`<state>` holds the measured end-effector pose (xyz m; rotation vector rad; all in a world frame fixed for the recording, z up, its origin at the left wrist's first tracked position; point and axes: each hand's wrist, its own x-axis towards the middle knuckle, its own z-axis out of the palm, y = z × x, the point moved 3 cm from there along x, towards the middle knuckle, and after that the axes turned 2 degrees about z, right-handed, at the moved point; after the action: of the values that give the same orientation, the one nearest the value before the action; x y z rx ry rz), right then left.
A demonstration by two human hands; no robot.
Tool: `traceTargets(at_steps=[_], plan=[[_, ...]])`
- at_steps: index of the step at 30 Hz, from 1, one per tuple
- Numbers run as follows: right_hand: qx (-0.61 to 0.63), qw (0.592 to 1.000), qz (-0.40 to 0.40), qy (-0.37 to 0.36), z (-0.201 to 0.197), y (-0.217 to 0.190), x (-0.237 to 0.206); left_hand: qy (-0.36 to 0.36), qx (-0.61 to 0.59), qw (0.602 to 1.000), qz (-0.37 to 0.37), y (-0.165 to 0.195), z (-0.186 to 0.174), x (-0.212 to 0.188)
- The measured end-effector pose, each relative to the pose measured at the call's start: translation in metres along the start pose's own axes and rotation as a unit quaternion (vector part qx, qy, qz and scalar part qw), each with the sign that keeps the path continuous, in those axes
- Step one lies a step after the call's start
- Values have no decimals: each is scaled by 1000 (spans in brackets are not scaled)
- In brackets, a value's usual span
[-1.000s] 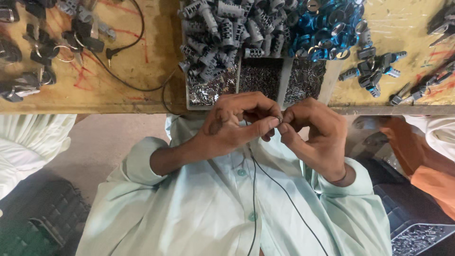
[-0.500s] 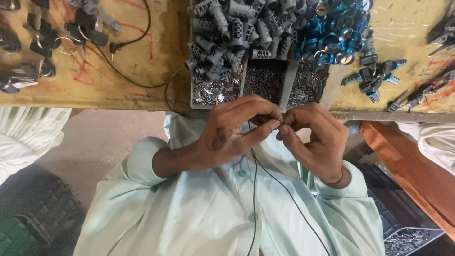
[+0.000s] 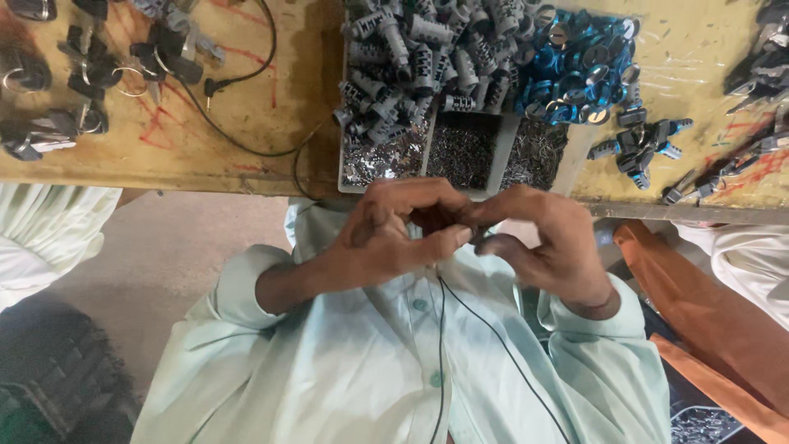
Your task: The person sits at a workbench assembling padlock components. They pick small metal pins and springs from a compartment tray, insert them into blue and gray padlock cylinder bodies by hand, press the parts into place, and set finished cylinders on the bench.
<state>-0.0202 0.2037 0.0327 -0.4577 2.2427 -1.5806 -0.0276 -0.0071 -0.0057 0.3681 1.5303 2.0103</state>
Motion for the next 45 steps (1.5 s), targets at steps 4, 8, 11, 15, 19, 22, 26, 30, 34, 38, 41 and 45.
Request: traceTargets(at_steps=[4,8,11,15,19,22,26,30,34,38,41,45], plan=[[-304,940,-40,149,-26,-35,53,24,-198,970,-141,-16,7,2],[-532,829,-128,114,-31,-49,107,-8,-128,985,-112,-16,8,0],[-366,919,-94,113,-40,-46,95,-5,-67,997,-49,-12,5,-1],[174,971,130,96,-21,-13,34,-10,-190,979,-71,-14,5,4],[30,993,98,54,-3,-8,-1,-4,-299,950,-89,-16,8,14],[-184,978,46,87,0,-13,-5,9,-214,971,-103,-14,7,12],[-196,973,5,124,1,-12,-8,64,-136,982,-118,-8,10,5],[-254,957,-69,122,1,-5,-12,98,-91,984,-119,-8,13,3],[-308,942,-116,70,-8,-6,-5,121,-52,988,-79,-6,14,0],[-348,925,-146,48,-16,-3,-9,139,25,990,-21,-2,15,-1],[-392,907,-149,47,-9,-2,-15,160,105,979,77,5,18,1],[-362,921,-77,118,7,-25,5,133,-19,984,117,2,21,4]])
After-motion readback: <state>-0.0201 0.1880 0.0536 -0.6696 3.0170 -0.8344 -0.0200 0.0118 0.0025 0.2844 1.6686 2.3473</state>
